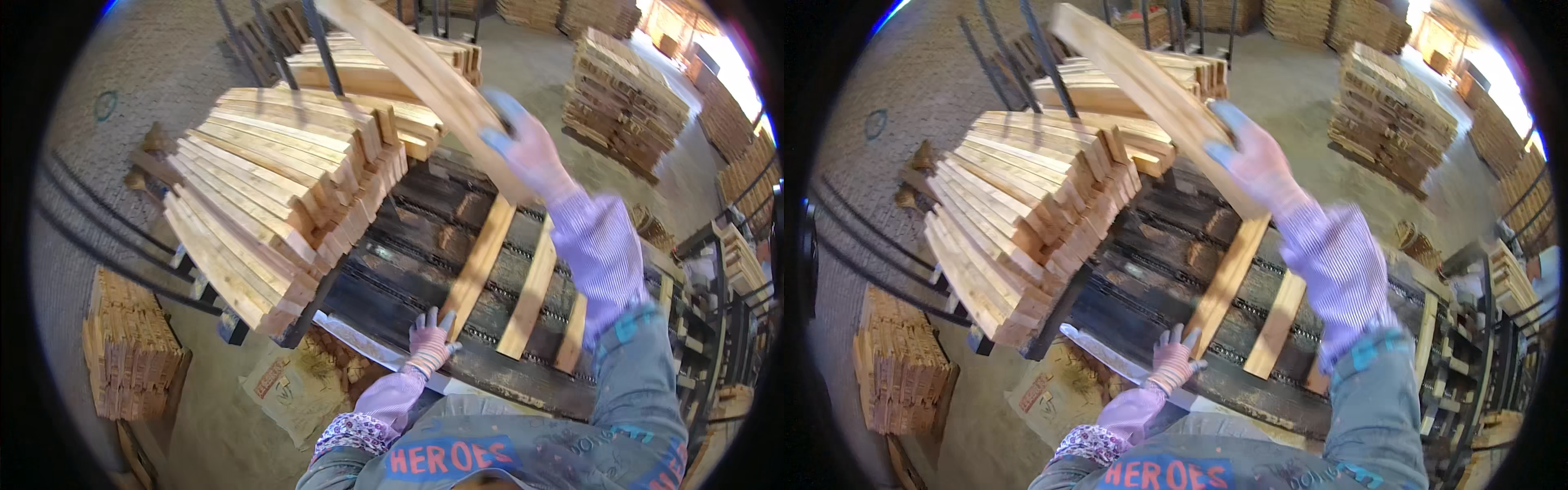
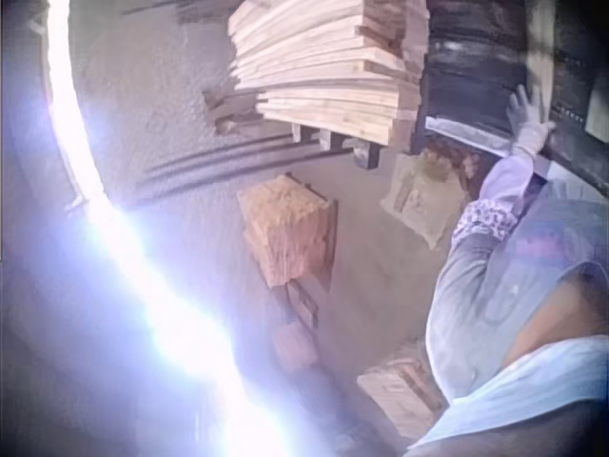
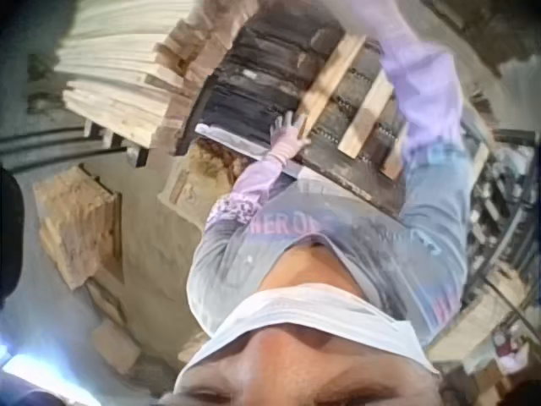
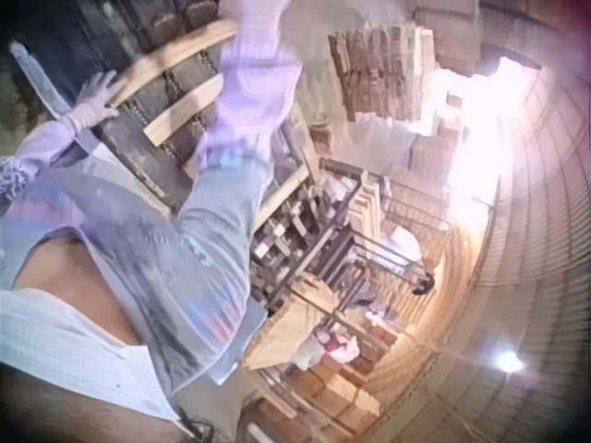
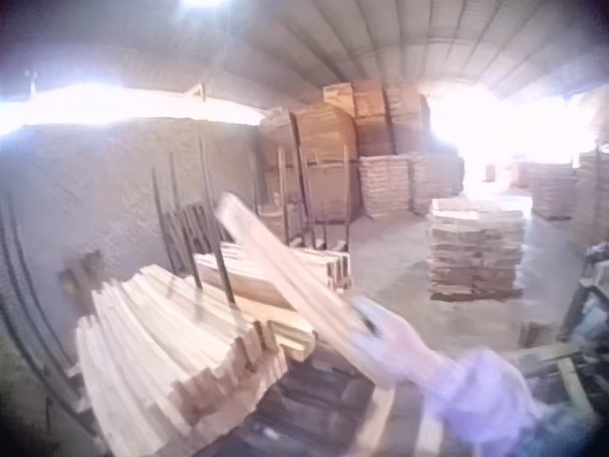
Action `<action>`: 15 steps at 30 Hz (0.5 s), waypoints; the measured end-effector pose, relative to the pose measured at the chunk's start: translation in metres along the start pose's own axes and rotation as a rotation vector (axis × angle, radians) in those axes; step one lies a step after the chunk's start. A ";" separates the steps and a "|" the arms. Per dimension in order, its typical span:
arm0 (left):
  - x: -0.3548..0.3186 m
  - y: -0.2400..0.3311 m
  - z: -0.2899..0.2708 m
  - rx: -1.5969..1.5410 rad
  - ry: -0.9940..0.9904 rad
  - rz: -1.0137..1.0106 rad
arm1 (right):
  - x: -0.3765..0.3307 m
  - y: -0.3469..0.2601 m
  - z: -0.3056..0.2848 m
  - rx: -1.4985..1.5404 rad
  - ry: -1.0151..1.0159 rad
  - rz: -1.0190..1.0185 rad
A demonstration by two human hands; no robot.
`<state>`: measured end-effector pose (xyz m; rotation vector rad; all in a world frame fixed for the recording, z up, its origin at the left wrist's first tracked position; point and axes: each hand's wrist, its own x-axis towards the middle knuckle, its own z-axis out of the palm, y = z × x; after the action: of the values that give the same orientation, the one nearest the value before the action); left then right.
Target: The person repeatedly picks up wooden planks from a conveyor belt and stacks them onto a nearby pile. The hands handle the planks one at a time, aligning them before placing them on the growing stack.
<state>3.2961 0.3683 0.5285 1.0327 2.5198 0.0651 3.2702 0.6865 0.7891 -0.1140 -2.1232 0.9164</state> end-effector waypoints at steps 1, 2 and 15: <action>0.004 -0.007 -0.001 -0.055 -0.065 0.005 | 0.039 0.000 0.020 -0.170 0.001 -0.127; 0.004 -0.017 0.003 -0.064 -0.002 -0.003 | 0.069 -0.021 0.042 -0.179 -0.077 -0.125; -0.010 -0.026 -0.019 -1.390 -0.188 0.289 | 0.063 0.009 -0.006 -0.667 -0.108 -0.170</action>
<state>3.2777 0.3452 0.5444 0.6613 1.4743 1.4466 3.2300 0.7194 0.8258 -0.2189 -2.4188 0.0916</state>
